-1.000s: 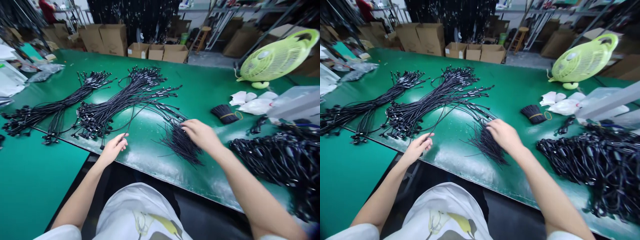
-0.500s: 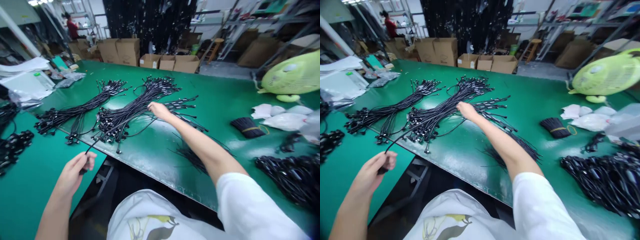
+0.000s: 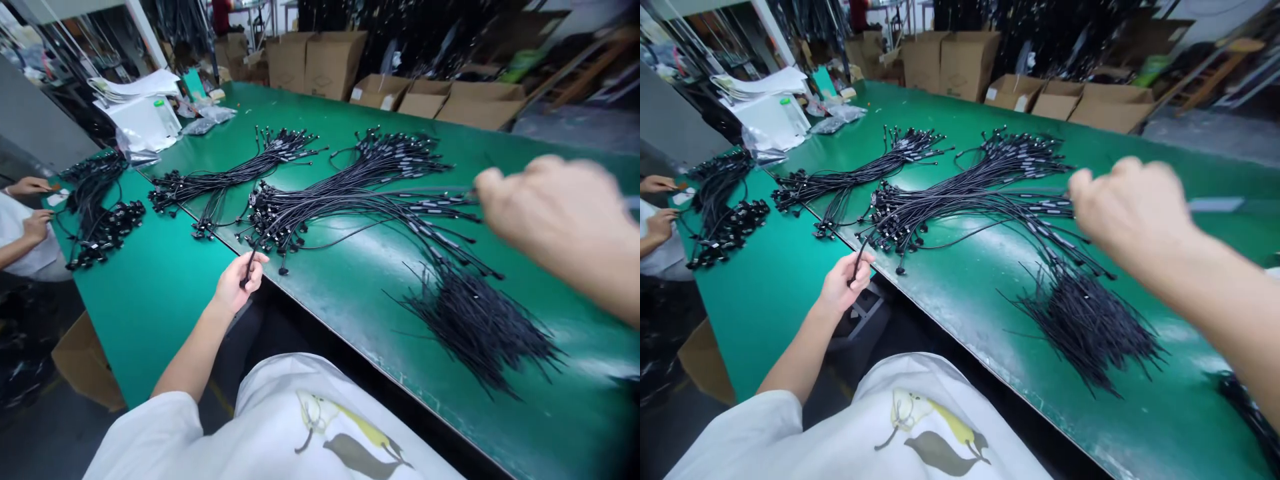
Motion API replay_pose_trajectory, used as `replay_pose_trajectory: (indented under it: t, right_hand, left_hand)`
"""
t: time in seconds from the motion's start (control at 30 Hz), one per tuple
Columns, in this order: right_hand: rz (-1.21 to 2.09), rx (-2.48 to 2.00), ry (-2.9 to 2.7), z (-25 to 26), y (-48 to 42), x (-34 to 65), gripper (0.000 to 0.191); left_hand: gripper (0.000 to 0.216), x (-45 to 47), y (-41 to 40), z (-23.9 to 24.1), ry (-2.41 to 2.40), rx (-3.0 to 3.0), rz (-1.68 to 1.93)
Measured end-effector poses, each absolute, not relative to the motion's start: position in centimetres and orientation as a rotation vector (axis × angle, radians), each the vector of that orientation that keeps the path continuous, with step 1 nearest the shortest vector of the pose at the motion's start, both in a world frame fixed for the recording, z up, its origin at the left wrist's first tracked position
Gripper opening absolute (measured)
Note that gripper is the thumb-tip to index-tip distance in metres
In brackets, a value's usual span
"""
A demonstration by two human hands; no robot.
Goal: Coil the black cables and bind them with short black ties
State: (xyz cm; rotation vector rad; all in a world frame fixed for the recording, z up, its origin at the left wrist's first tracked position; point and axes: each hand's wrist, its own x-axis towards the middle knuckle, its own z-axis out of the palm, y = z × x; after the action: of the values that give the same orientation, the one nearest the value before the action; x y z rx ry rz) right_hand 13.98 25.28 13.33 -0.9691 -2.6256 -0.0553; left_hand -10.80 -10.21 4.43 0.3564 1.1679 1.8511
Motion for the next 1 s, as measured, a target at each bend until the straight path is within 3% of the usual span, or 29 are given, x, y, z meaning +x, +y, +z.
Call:
replay_pose_trajectory:
  t: [0.1, 0.17, 0.3, 0.47, 0.67, 0.77, 0.9, 1.0]
  right_hand:
    - [0.013, -0.774, -3.013, 9.1, 19.0, 16.1, 0.020]
    - [0.232, -0.527, -3.230, 7.8, 13.9, 16.8, 0.010]
    - [0.433, -0.223, -3.241, 9.6, 7.4, 15.7, 0.017]
    - [0.346, -0.487, -3.027, 11.9, 10.8, 15.0, 0.034]
    - [0.638, -0.577, -2.781, 6.5, 17.2, 19.8, 0.039]
    - [0.583, -0.624, -2.683, 3.6, 16.8, 21.8, 0.038]
    - [0.349, -0.464, -2.836, 3.0, 12.1, 22.5, 0.036]
    - [0.471, -0.117, -3.069, 4.8, 7.8, 21.6, 0.032]
  left_hand:
    - [0.027, -9.6, -9.0, 5.1, 1.419, 0.603, 1.843]
    - [0.021, -7.6, -7.8, 5.4, 1.609, 0.861, 1.746]
    - [0.010, -2.7, -5.8, 5.0, 1.698, 1.284, 1.445]
    - [0.018, -0.4, -6.0, 4.1, 1.346, 0.966, 1.164]
    - [0.023, -4.6, -7.8, 6.6, 0.997, 0.335, 1.666]
    - [0.030, -6.6, -7.6, 7.5, 0.915, 0.295, 1.896]
    - [0.029, -6.7, -5.4, 6.3, 1.045, 0.440, 1.793]
    - [0.034, -4.5, -3.5, 4.4, 1.218, 0.649, 1.734]
